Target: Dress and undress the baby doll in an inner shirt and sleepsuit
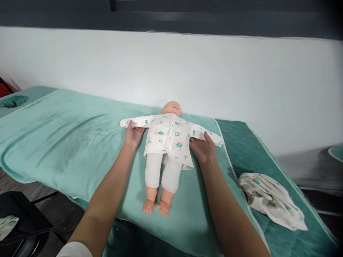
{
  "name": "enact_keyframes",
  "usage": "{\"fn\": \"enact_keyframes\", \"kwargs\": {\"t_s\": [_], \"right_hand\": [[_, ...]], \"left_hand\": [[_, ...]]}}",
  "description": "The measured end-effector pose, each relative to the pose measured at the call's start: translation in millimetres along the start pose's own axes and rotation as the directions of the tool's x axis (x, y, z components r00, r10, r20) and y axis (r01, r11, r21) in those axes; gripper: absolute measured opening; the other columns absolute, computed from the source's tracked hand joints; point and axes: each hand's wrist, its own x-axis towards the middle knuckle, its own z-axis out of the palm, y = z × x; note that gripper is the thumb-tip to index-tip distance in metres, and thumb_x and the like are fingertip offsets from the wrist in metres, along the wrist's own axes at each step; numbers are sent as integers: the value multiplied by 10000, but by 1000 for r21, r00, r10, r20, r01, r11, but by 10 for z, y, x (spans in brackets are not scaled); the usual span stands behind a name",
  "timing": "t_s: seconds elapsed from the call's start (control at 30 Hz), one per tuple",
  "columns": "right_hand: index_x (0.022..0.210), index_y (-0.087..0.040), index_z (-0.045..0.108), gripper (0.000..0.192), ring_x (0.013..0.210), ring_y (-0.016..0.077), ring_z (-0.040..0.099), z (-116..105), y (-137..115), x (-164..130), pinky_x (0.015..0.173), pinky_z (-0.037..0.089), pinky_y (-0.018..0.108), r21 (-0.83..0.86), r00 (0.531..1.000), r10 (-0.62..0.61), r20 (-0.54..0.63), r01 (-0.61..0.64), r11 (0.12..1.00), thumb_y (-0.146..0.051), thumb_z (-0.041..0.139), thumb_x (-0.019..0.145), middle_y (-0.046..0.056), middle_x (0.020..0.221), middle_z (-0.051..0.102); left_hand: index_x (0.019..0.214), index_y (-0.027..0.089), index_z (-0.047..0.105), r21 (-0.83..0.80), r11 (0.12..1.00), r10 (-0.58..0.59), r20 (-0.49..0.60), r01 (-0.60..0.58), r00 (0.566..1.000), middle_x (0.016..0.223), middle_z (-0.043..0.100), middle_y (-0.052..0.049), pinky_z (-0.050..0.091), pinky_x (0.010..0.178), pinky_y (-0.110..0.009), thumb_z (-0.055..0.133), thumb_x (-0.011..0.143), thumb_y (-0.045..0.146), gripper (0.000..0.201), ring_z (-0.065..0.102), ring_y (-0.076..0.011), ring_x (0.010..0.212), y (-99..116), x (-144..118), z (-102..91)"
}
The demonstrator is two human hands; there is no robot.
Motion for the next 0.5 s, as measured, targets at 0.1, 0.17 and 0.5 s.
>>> {"fn": "enact_keyframes", "kwargs": {"t_s": [0.1, 0.17, 0.5], "right_hand": [[1082, -200, 621, 296, 1234, 279, 607, -114, -70, 24, 1016, 475, 632, 92, 994, 15, -109, -5, 996, -365, 418, 944, 127, 1179, 700], [1073, -211, 616, 246, 1216, 265, 623, -210, -101, 53, 1008, 493, 612, 115, 984, 3, -176, 17, 993, -308, 435, 938, 113, 1172, 703], [982, -203, 628, 236, 1065, 205, 699, -666, -188, 223, 952, 591, 497, 104, 873, -85, -479, 153, 983, -117, 428, 890, 54, 1030, 721]], "left_hand": [[1087, 155, 606, 45, 996, 74, -62, -72, 995, 1095, 717, -121, 580, 967, -350, 561, 965, 327, 216, 682, -201, 1103, 117, 75, -49], [1051, 154, 616, 101, 984, 157, -121, -146, 980, 1068, 723, -105, 582, 960, -333, 575, 949, 227, 132, 686, -189, 1085, 195, 114, -82], [924, 130, 639, 219, 921, 346, -80, -322, 935, 961, 719, -82, 571, 924, -311, 563, 823, 2, 180, 715, -173, 952, 324, 294, -224]]}}
